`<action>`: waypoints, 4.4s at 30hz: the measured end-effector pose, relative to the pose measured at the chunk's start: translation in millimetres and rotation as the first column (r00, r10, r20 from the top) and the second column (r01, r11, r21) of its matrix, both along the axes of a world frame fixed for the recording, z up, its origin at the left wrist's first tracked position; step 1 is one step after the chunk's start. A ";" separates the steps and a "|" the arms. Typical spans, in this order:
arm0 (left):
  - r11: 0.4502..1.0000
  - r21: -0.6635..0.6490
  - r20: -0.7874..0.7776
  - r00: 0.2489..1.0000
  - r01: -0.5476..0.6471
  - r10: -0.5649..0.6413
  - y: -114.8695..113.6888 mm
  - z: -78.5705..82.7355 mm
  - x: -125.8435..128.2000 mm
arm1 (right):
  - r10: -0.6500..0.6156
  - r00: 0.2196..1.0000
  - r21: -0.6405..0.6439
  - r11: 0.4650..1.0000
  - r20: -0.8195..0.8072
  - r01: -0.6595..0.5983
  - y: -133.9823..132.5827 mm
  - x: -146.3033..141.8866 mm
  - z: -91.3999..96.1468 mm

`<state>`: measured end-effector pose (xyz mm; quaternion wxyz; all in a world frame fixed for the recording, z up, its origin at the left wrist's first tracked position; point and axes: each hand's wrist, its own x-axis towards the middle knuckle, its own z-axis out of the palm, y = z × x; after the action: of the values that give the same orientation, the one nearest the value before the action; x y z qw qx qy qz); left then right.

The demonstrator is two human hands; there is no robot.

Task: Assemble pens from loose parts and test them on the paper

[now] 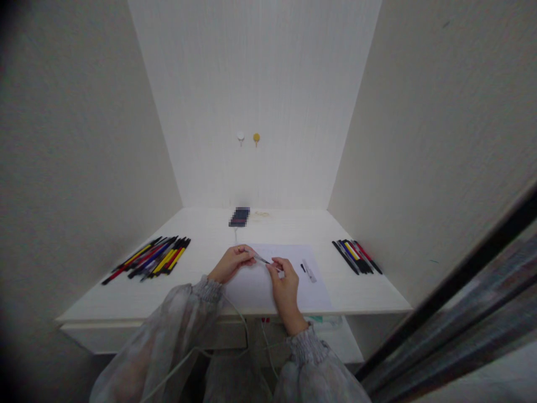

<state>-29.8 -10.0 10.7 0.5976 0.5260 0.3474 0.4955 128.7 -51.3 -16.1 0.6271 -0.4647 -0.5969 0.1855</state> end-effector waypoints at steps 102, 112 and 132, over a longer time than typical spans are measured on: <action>0.996 0.066 -0.177 0.983 0.052 -0.040 4.7 -11.2 7.6 | 0.108 0.426 -0.276 0.893 0.898 0.355 37.3 50.4 7.2; 0.992 0.116 -0.229 0.973 0.048 -0.021 1.7 -8.8 5.5 | 0.349 0.860 -0.256 0.929 0.372 -0.266 34.5 34.5 21.0; 0.991 0.122 -0.259 0.966 0.047 -0.014 1.9 -8.0 4.3 | 0.428 0.904 -0.255 0.874 -0.001 -0.414 35.3 25.7 10.5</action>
<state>-25.5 -8.2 2.7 0.5201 0.6281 0.3819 0.4349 154.4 -16.1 -5.6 0.4917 -0.4036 -0.6728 0.3778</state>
